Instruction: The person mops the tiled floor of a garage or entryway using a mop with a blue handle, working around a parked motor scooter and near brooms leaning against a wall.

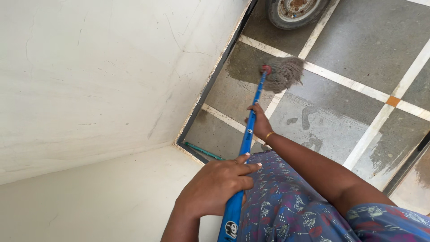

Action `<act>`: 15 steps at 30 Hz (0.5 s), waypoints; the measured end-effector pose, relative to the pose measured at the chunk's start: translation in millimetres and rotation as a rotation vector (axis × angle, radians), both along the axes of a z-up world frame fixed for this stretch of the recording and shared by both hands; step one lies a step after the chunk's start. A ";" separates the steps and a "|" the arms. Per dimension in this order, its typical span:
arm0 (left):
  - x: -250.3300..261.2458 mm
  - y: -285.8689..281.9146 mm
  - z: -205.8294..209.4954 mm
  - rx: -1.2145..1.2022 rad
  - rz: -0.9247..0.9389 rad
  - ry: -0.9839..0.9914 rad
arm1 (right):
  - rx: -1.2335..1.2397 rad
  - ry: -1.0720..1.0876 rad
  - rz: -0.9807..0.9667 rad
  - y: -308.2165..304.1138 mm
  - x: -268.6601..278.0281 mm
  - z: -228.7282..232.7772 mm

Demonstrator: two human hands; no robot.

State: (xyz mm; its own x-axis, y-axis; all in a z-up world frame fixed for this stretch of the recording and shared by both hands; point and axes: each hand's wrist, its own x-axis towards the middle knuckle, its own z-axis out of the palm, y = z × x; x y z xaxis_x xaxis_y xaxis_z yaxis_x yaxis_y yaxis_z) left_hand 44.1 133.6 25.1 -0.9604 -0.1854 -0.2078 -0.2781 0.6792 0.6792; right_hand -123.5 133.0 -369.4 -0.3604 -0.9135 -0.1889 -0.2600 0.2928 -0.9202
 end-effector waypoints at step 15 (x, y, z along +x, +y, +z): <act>57.9 -36.6 21.4 0.064 0.303 0.114 | -0.073 0.392 0.625 -53.6 55.6 85.8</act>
